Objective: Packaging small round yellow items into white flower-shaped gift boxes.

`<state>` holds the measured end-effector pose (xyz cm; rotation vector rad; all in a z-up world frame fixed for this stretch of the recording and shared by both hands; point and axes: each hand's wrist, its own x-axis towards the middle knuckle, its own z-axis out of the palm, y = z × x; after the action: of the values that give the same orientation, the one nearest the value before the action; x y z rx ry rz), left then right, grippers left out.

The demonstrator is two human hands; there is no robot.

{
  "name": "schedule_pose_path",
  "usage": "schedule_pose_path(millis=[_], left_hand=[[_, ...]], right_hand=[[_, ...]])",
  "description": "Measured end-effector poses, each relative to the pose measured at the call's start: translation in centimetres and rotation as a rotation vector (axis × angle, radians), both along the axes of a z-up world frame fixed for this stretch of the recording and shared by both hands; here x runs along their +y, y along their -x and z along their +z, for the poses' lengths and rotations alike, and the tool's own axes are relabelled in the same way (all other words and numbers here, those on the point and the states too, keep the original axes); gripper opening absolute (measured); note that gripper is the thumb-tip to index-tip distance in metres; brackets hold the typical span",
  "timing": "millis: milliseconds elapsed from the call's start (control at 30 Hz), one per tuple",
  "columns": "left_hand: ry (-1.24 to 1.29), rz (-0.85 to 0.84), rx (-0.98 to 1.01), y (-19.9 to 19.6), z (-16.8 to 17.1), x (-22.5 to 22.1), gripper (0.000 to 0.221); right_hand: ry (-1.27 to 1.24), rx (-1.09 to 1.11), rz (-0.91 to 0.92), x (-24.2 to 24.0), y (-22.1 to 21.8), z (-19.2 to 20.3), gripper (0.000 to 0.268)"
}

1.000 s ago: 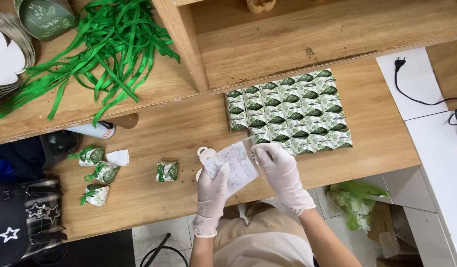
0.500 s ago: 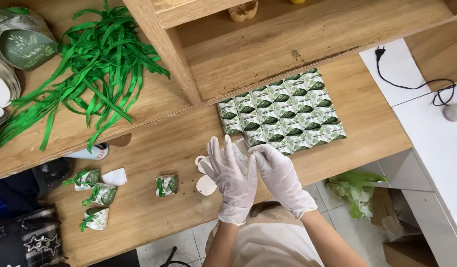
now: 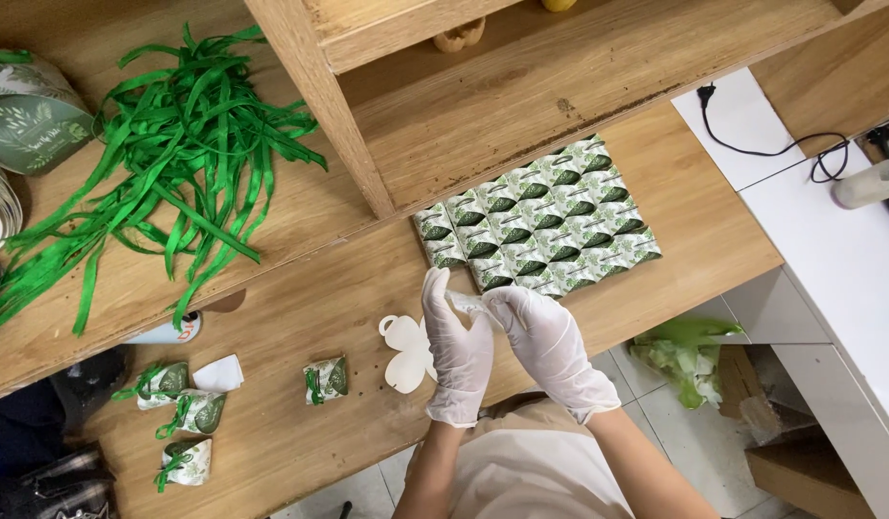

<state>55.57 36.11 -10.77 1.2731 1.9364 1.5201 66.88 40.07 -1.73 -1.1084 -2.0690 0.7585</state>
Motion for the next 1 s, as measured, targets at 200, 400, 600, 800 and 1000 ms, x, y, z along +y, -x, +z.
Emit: schedule_pose_path(millis=[200, 400, 600, 800, 1000], left_hand=[[-0.004, -0.056, -0.287, 0.2, -1.5, 0.6, 0.083], [0.117, -0.123, -0.697, -0.8, -2.9, 1.3, 0.099], [0.017, -0.007, 0.000, -0.9, -4.1, 0.9, 0.122], [0.102, -0.008, -1.518, -1.8, -18.8, 1.9, 0.056], [0.098, -0.022, -1.143, -1.4, -11.2, 2.4, 0.065]], right_hand=[[-0.081, -0.044, 0.026, -0.1, 0.3, 0.6, 0.018], [-0.147, -0.101, 0.027, -0.2, 0.0, -0.2, 0.018], [-0.190, -0.122, 0.018, -0.5, 0.0, -1.1, 0.020], [-0.230, -0.135, -0.048, -0.8, 0.2, -1.7, 0.022], [-0.198, -0.107, -0.070, -1.5, 0.6, -1.3, 0.040]])
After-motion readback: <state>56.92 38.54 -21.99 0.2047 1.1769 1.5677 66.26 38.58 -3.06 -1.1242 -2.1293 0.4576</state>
